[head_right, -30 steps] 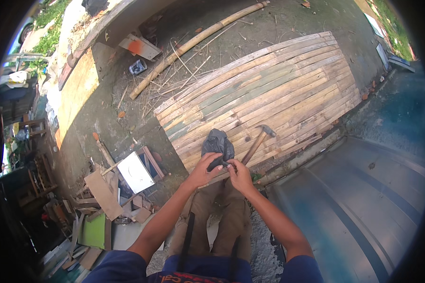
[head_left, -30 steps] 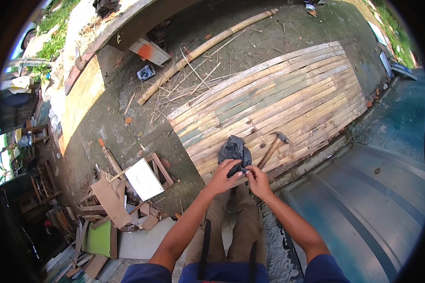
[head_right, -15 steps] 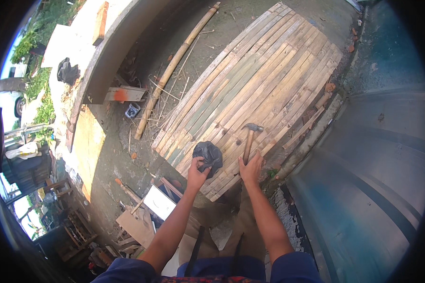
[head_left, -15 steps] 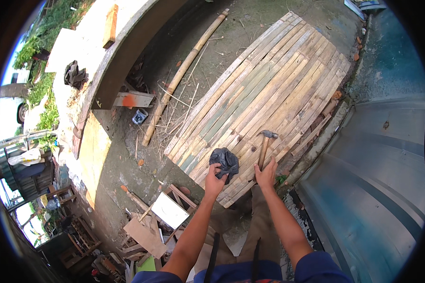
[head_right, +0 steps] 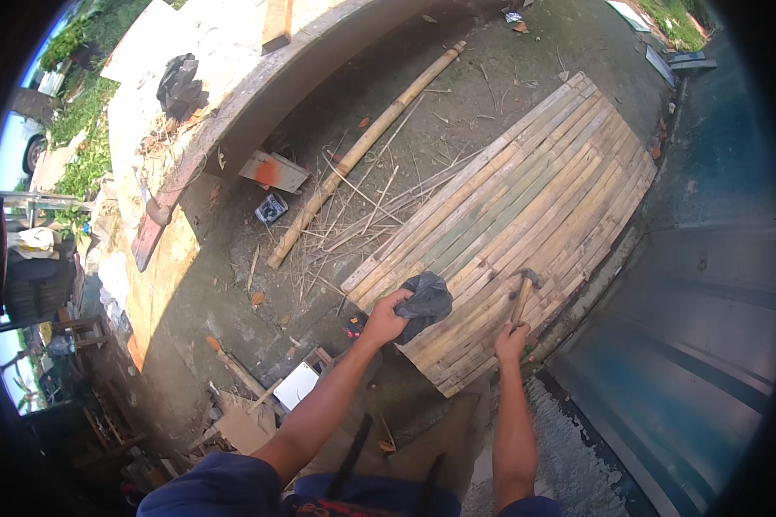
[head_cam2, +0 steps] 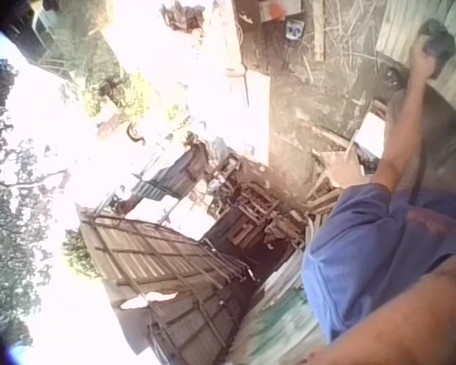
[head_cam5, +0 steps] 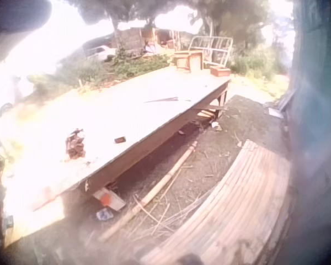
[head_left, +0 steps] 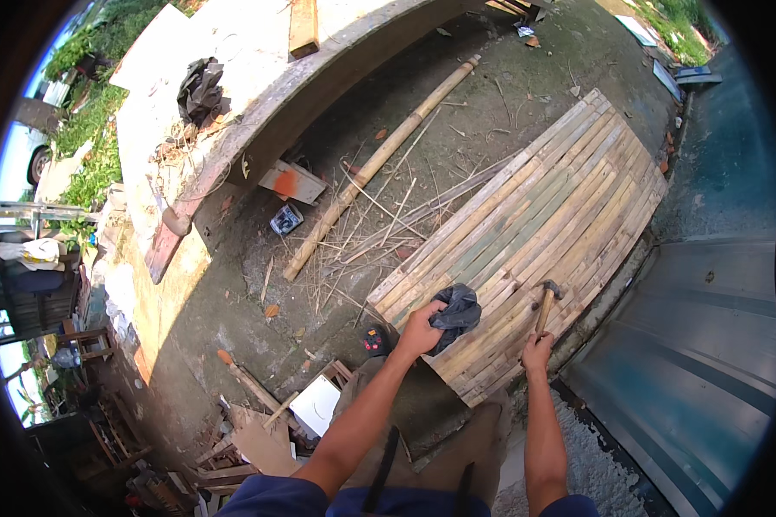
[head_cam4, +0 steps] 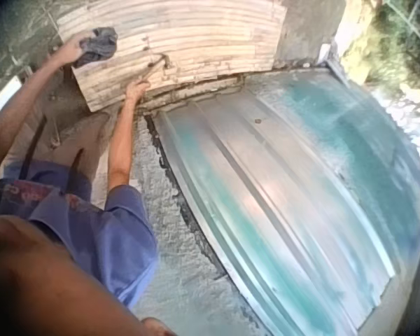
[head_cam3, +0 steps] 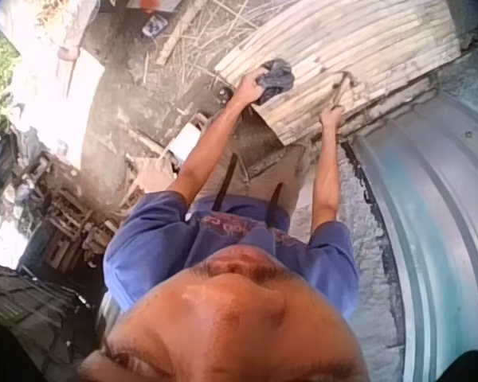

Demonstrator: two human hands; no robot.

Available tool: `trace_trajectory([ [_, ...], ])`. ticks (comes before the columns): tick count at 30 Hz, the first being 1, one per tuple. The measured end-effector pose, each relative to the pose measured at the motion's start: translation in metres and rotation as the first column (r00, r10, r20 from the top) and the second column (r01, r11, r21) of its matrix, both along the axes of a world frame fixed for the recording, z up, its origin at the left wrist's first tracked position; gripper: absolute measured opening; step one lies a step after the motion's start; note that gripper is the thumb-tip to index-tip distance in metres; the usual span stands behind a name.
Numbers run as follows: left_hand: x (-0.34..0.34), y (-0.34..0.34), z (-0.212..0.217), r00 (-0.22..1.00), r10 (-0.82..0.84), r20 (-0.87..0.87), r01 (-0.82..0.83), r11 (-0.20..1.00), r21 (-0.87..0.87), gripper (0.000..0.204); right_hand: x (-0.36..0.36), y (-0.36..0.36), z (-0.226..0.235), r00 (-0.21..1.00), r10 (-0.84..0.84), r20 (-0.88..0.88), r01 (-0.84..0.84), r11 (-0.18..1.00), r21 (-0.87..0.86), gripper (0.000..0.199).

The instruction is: The person hammers nails into a wooden plank using a hammer. They repeatedly pick nails from a black bag and drive them into the wood, then set the hammer down and gather small sticks from the ground.

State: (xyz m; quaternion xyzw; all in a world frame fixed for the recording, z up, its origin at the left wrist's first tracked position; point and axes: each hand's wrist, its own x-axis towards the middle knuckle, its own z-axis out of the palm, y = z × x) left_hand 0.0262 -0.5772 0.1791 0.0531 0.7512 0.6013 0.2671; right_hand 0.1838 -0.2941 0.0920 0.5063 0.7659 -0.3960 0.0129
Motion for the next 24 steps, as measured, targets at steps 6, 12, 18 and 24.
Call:
trace_trajectory([
  [6, -0.087, -0.129, 0.076, 0.985, 0.173, 0.007, -0.171, 0.961, 0.218, 0.025, 0.007, -0.147, -0.006, 0.923, -0.382, -0.043, 0.371, 0.915, -0.159, 0.039],
  [12, -0.210, -0.279, 0.235, 0.836, 0.527, 0.152, -0.531, 0.710, 0.463, 0.029, -0.033, -0.341, 0.054, 0.953, -0.245, -0.176, 0.164, 0.911, -0.378, 0.040],
  [18, -0.335, -0.403, 0.321, 0.732, 0.682, 0.003, -0.623, 0.667, 0.410, 0.036, -0.142, -0.433, 0.154, 0.901, 0.003, -0.435, -0.209, 0.880, -0.427, 0.034],
  [24, -0.355, -0.444, 0.290, 0.726, 0.659, -0.195, -0.670, 0.742, 0.012, 0.089, -0.260, -0.467, 0.218, 0.783, 0.267, -0.561, -0.467, 0.849, -0.247, 0.037],
])
